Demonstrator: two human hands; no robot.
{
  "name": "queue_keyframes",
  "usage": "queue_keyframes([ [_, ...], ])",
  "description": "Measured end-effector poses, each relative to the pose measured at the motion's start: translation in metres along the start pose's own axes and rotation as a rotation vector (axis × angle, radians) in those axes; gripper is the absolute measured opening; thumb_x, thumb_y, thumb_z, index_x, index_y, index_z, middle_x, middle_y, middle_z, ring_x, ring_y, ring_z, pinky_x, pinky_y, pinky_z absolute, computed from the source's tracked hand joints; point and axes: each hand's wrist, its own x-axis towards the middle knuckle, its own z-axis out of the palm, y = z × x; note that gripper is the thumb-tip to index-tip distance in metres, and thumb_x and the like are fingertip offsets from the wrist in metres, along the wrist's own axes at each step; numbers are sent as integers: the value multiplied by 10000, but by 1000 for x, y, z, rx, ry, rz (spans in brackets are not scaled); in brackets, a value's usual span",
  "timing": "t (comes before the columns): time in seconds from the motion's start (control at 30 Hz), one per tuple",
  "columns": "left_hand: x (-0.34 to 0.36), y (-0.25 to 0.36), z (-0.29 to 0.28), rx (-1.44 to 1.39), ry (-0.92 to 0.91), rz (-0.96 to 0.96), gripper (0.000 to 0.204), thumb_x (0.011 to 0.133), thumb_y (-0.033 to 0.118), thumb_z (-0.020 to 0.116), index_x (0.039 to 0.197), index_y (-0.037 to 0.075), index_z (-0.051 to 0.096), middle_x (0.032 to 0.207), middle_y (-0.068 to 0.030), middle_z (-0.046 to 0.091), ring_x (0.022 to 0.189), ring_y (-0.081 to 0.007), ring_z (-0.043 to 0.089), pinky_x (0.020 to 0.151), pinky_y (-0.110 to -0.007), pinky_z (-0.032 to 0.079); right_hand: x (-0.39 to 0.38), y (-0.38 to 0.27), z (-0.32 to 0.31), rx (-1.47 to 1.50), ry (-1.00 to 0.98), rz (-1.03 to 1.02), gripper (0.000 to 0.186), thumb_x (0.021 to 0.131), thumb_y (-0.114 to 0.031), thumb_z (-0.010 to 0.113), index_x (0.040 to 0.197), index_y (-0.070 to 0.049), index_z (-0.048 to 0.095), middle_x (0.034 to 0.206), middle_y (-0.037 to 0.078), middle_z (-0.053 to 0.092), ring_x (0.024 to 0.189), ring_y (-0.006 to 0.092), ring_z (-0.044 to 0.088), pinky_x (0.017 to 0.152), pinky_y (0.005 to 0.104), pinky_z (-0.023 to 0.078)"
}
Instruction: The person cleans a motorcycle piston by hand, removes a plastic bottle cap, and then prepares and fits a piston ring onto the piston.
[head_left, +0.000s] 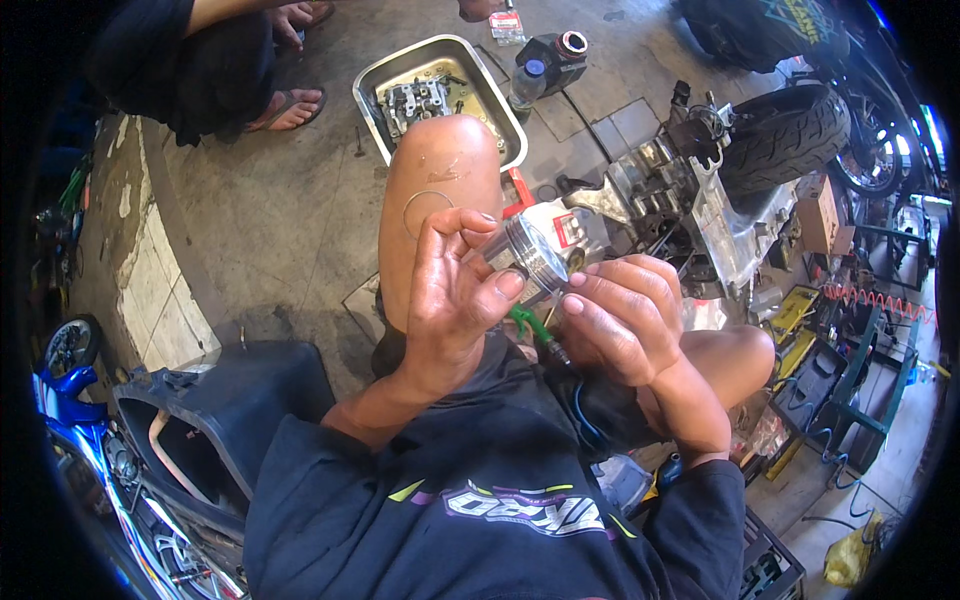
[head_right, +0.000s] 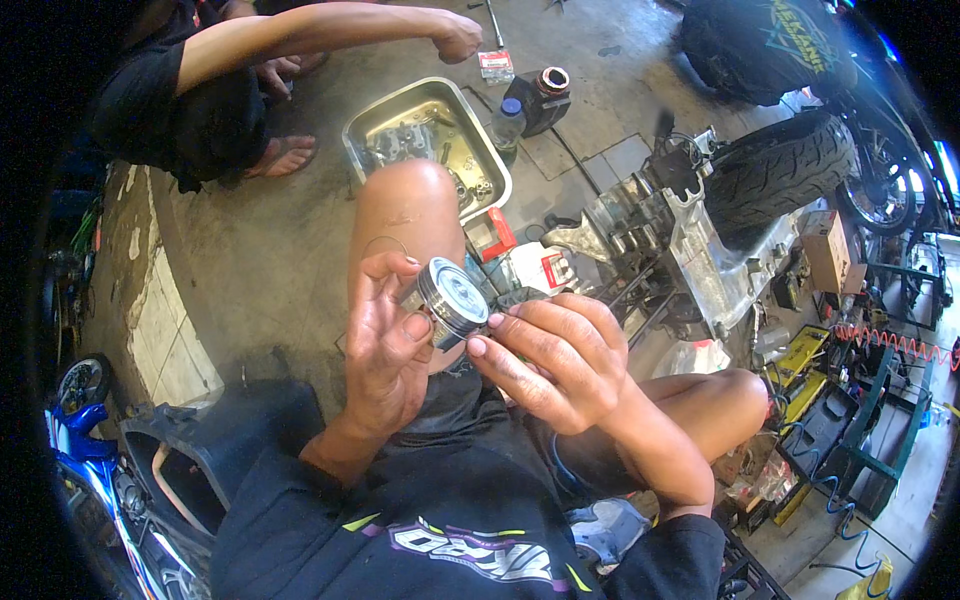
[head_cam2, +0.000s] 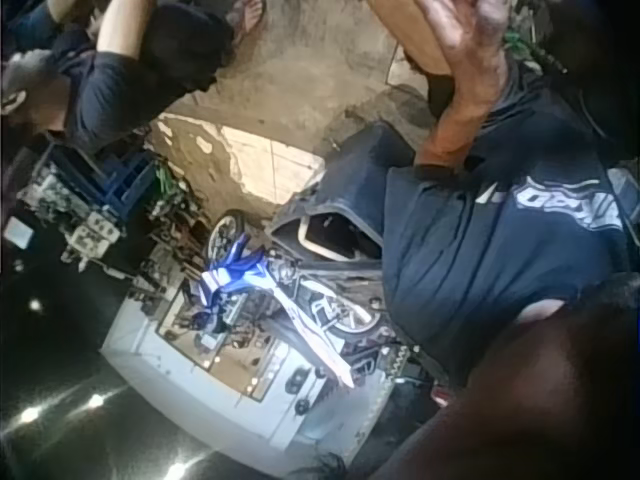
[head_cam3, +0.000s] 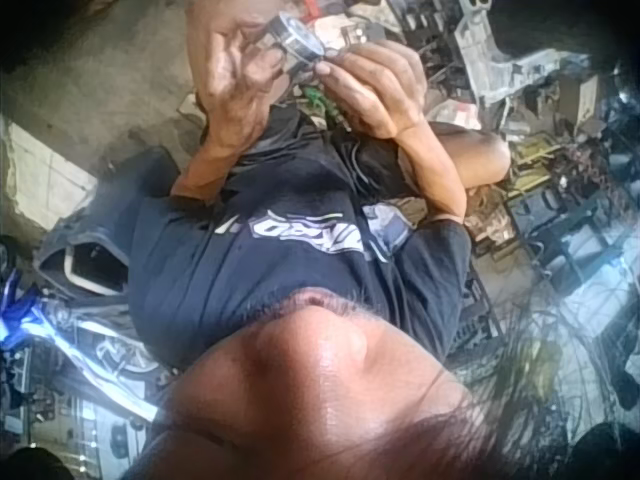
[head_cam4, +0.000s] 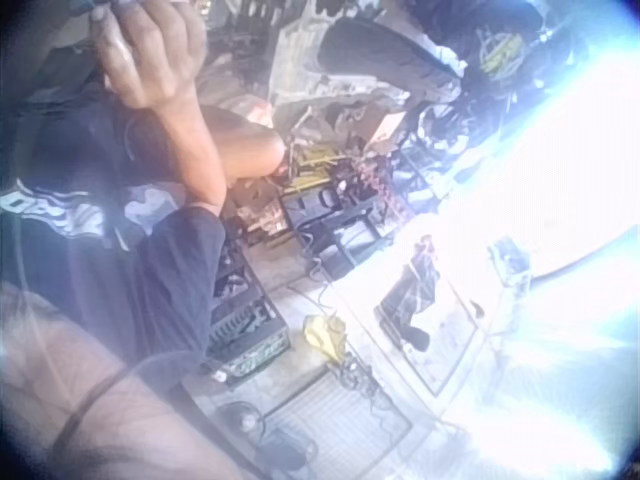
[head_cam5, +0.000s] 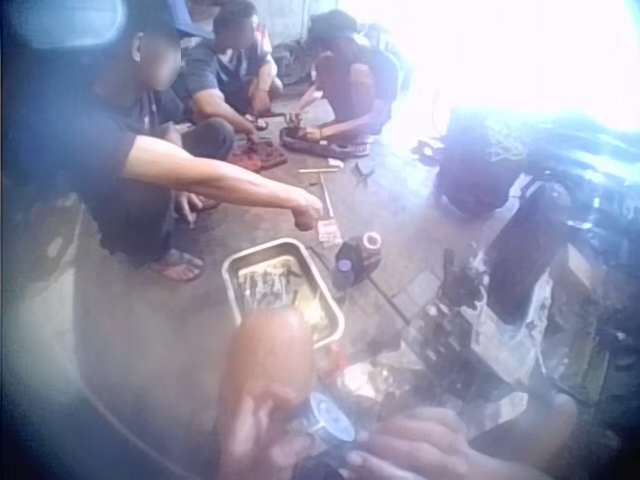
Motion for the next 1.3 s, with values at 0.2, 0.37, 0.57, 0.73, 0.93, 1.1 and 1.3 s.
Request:
queue_keyframes([
  [0.2, -2, -1, -2, -6, -12, -30, 470, 873, 4, 623, 1264, 44, 366, 1212, -121, 481, 1141, -196, 548, 986, -341, 460, -1, -1, 1, -36, -4, -2, 319, 736, -107, 809, 1042, -112, 720, 922, 39, 709, 821, 191, 661, 733, 327, 515],
  [0.37, -2, -3, 0, -70, 15, -42, 457, 873, -4, 607, 1266, 44, 378, 1232, -121, 461, 1137, -202, 550, 1005, -365, 460, -3, 0, 2, -73, 23, 21, 328, 728, -120, 815, 1044, -128, 726, 918, 32, 706, 819, 186, 660, 732, 322, 500],
  [0.57, -3, -9, -3, 30, 31, -60, 518, 912, 242, 690, 1303, 96, 384, 1230, -126, 537, 1131, -252, 606, 960, -407, 536, -2, 0, 1, -97, -3, 25, 316, 735, -125, 797, 1043, -137, 732, 918, 21, 696, 816, 176, 657, 721, 321, 492],
  [0.73, -3, -5, -1, -16, 53, -138, 542, 918, 276, 710, 1295, 88, 369, 1216, -125, 538, 1135, -235, 590, 962, -386, 515, -3, 2, 2, -20, 9, 57, 254, 737, -135, 786, 986, -99, 756, 881, 27, 676, 782, 181, 654, 685, 321, 493],
  [0.93, 1, -7, 2, -143, 53, -166, 541, 917, 252, 723, 1271, 75, 355, 1243, -162, 546, 1139, -248, 598, 959, -399, 516, -3, 6, 8, 31, 92, 140, 256, 661, -117, 825, 892, -62, 729, 840, 45, 663, 747, 210, 650, 642, 323, 476],
  [1.1, -1, -9, 6, -111, 123, -179, 575, 927, 304, 707, 1299, 58, 343, 1242, -175, 550, 1136, -270, 605, 970, -419, 513, -7, 8, 6, 73, 79, 168, 249, 666, -145, 815, 882, -68, 719, 867, 53, 683, 770, 224, 654, 676, 335, 487],
  [1.3, -1, -11, 7, -98, 89, -164, 548, 960, 367, 638, 1319, 41, 382, 1265, -145, 548, 1163, -260, 582, 1001, -438, 489, -9, 12, 3, 122, 45, 195, 256, 716, -75, 809, 943, -49, 695, 911, 93, 694, 805, 260, 667, 718, 364, 517],
])
